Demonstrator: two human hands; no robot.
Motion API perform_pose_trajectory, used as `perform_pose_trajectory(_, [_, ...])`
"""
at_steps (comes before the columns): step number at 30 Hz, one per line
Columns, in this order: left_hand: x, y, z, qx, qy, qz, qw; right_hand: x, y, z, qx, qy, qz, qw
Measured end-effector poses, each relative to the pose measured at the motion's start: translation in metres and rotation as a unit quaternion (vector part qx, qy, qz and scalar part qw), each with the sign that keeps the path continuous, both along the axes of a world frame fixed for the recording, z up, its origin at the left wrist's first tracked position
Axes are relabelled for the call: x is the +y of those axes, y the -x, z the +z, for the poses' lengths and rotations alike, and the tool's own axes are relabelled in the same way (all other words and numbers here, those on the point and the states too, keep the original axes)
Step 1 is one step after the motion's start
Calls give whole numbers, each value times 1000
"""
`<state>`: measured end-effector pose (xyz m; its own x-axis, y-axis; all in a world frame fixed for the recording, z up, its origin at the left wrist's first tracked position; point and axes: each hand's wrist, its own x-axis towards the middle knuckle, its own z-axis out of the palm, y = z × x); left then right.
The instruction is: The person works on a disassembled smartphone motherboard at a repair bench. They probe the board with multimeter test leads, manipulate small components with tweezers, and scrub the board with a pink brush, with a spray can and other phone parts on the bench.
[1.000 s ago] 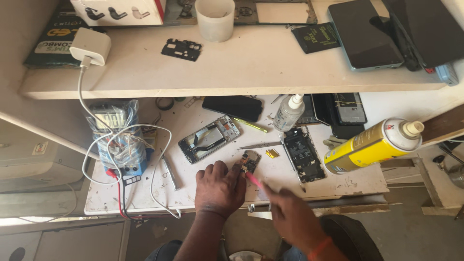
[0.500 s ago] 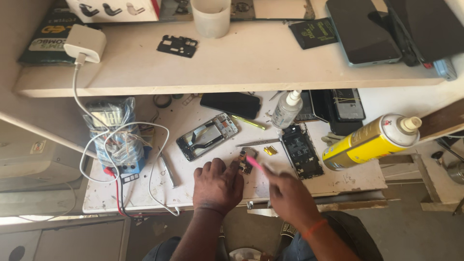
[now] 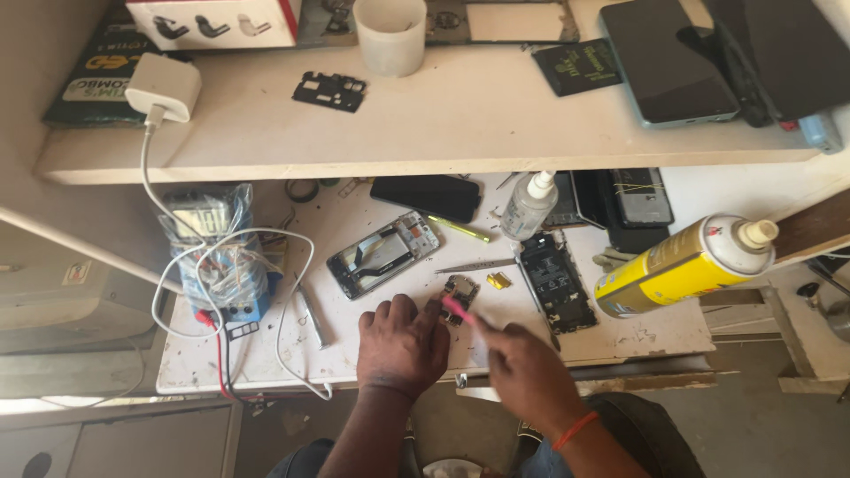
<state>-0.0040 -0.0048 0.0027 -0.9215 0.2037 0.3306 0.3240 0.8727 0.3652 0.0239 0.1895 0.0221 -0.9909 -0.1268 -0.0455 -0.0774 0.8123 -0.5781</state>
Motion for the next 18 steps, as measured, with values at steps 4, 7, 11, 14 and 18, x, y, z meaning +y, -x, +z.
perform_pose_trajectory(4, [0,-1,-1,10,-15,-3,1000,1,-2,0,-1,26,-12,1000])
perform_pose_trajectory(7, [-1,0,-2,10,-12,-1,1000,2,-1,-2,9,21,-10,1000])
perform_pose_trajectory(11, [-2,-2,-2,6,-1,0,1000,3,2,-4,-3,9,-10,1000])
perform_pose_trajectory(14, [0,0,-2,9,-4,0,1000,2,1,-6,40,19,42,998])
perform_pose_trajectory(18, [-1,-1,-3,16,-11,1,1000,0,0,-5,14,15,-11,1000])
